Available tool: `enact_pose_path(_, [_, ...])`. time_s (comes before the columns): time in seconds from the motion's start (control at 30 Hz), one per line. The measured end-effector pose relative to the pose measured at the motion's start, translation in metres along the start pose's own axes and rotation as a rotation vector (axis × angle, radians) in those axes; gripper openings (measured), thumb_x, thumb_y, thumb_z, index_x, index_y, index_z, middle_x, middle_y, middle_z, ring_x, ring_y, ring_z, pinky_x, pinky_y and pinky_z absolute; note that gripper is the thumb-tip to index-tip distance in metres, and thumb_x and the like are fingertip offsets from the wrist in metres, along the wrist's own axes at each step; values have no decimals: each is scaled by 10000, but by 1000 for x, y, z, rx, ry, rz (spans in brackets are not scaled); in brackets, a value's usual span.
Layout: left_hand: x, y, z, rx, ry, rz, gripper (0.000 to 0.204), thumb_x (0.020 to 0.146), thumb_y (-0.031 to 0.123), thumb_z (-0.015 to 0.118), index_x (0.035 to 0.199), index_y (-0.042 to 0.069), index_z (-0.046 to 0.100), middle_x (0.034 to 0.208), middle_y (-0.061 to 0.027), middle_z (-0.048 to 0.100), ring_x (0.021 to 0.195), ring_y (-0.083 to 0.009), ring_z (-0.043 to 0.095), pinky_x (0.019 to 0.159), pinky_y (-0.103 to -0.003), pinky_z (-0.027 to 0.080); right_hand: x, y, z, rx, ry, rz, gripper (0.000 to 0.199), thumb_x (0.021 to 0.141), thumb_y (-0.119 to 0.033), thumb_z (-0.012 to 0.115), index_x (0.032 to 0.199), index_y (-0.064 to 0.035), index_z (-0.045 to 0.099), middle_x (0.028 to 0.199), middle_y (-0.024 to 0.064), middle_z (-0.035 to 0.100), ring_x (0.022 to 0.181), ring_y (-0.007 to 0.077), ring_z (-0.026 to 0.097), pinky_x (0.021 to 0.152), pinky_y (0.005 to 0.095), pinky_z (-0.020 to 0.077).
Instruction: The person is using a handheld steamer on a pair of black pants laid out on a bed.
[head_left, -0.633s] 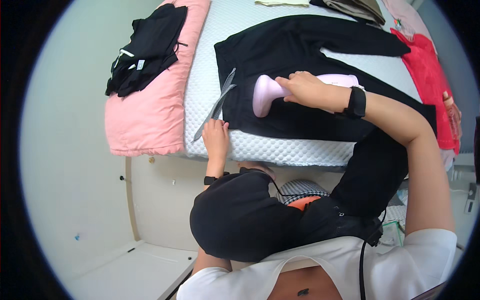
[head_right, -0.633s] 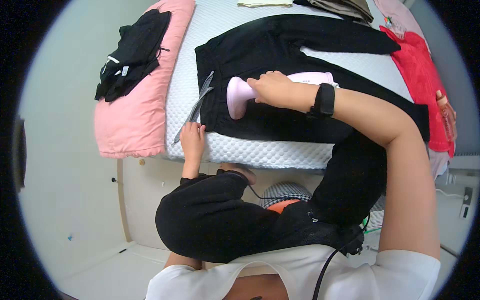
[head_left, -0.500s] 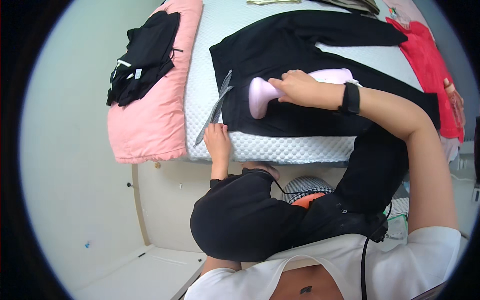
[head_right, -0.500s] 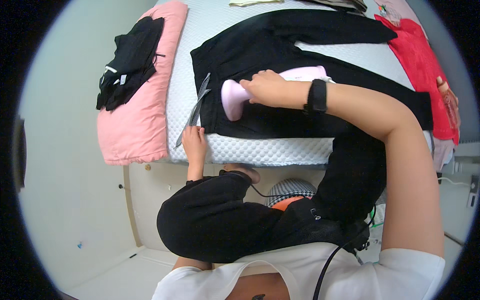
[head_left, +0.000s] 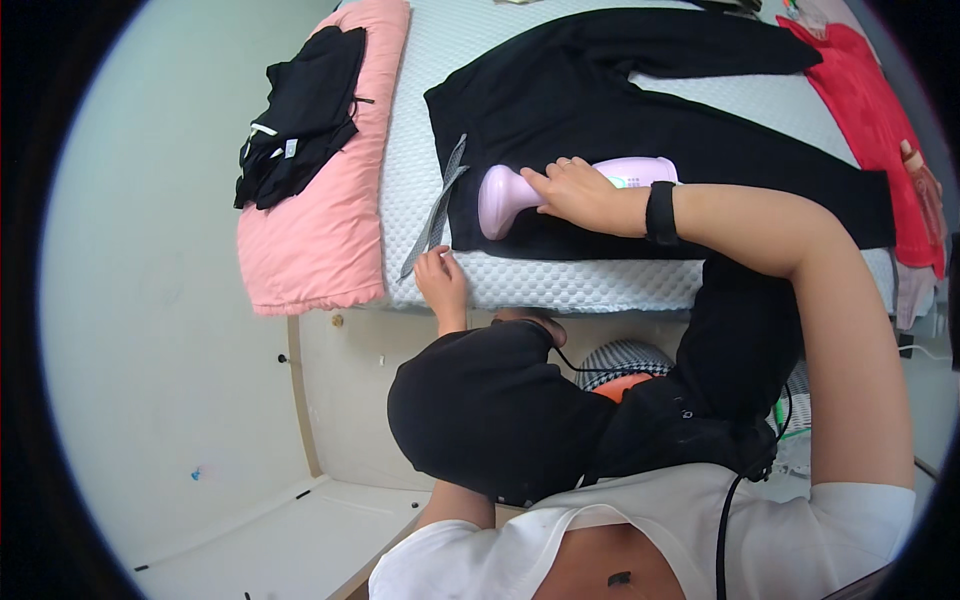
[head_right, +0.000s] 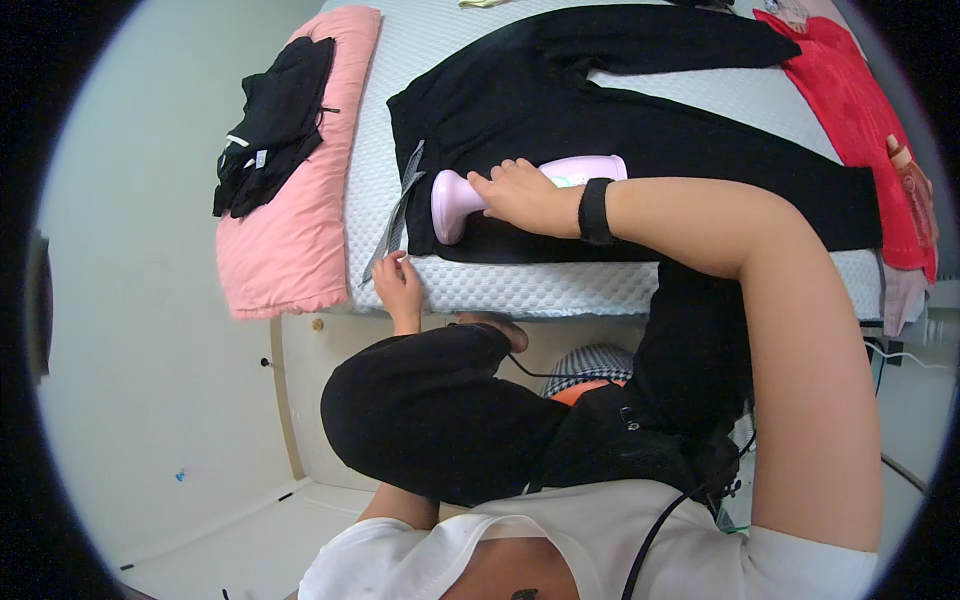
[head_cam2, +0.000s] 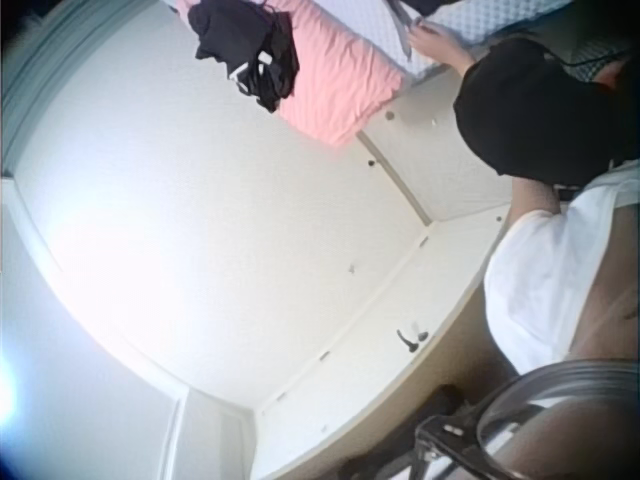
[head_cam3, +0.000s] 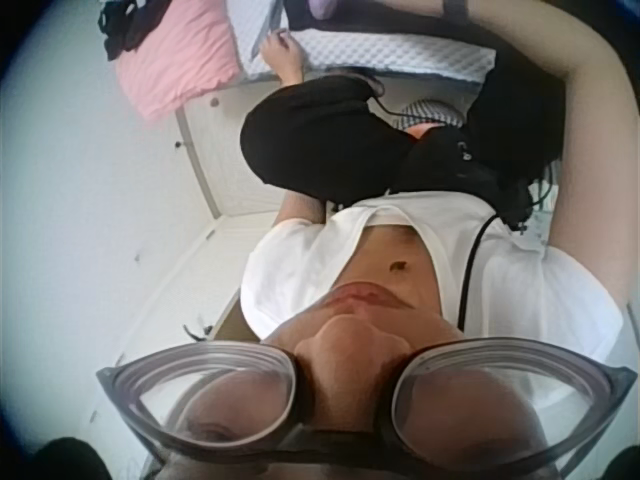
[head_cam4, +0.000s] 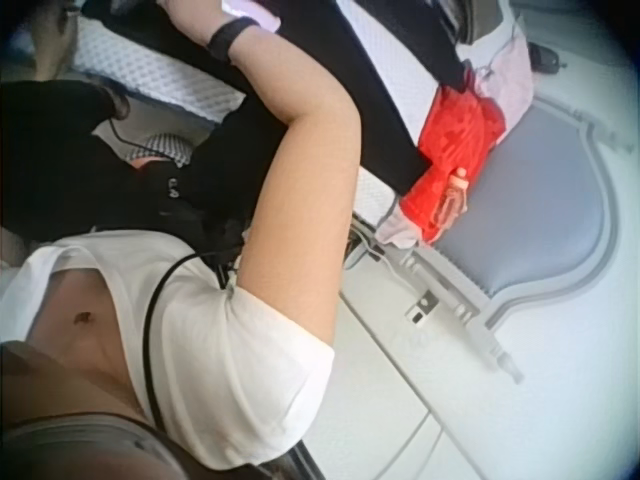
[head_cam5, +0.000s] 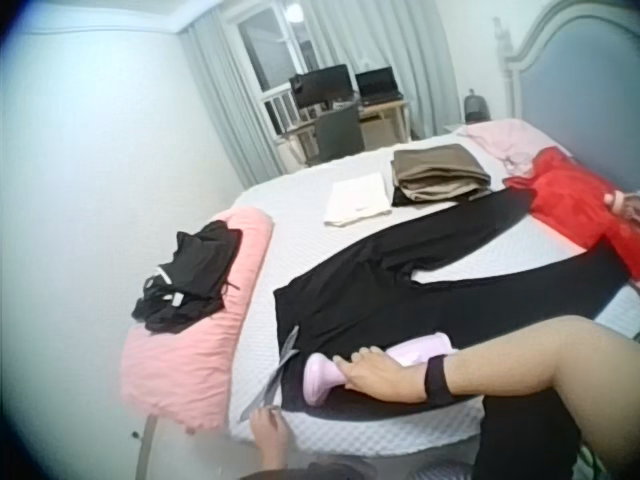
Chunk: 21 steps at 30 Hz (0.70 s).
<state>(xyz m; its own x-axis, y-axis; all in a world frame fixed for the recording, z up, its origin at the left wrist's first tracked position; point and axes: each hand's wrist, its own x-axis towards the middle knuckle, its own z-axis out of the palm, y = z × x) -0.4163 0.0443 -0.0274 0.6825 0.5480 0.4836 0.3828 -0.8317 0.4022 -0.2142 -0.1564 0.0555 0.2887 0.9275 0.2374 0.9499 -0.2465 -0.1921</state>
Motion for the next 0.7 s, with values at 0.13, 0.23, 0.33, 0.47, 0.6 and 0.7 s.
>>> enact_pose_path(0.13, [-11, 3, -3, 22, 29, 13, 72, 780, 90, 526, 812, 66, 585, 837, -82, 540, 830, -285, 503, 734, -405, 378, -2, 5, -1, -14, -29, -5, 628, 754, -242, 655, 1282, -14, 403, 840, 136, 600, 809, 285, 561, 709, 372, 421])
enact_pose_path(0.23, [1, -6, -23, 95, 90, 98, 93, 735, 59, 554, 815, 89, 590, 836, -65, 539, 826, -263, 513, 721, -396, 364, 1, 5, -13, -91, -158, -47, 648, 743, -215, 644, 1313, -45, 386, 868, 148, 625, 831, 292, 592, 703, 384, 434])
enact_pose_path(0.33, [56, 15, -69, 115, 94, 355, 166, 697, 30, 577, 839, 112, 603, 830, -46, 530, 812, -243, 511, 699, -371, 342, -2, 6, -27, -65, -246, -39, 713, 740, -182, 617, 1377, -115, 304, 890, 153, 625, 812, 294, 602, 706, 384, 435])
enact_pose_path(0.47, [151, 78, -134, 173, 199, 805, 215, 679, 0, 587, 846, 132, 613, 816, -20, 528, 788, -195, 508, 711, -352, 330, -14, 15, -20, -26, -116, -84, 709, 745, -175, 613, 1380, -175, 298, 867, 139, 615, 760, 295, 605, 689, 378, 429])
enact_pose_path(0.6, [189, 167, -210, 118, 419, 1098, 243, 679, -1, 610, 875, 141, 630, 865, 1, 557, 825, -174, 522, 723, -317, 336, -19, 21, -22, -102, -90, -193, 683, 761, -210, 623, 1369, -231, 313, 869, 133, 595, 783, 307, 593, 670, 395, 422])
enact_pose_path(0.7, [146, 228, -252, 46, 595, 1183, 254, 712, 49, 647, 944, 150, 631, 881, 14, 575, 832, -159, 531, 754, -274, 352, -30, 27, -34, -124, -154, -105, 702, 774, -257, 628, 1381, -310, 279, 925, 155, 589, 839, 328, 579, 683, 410, 425])
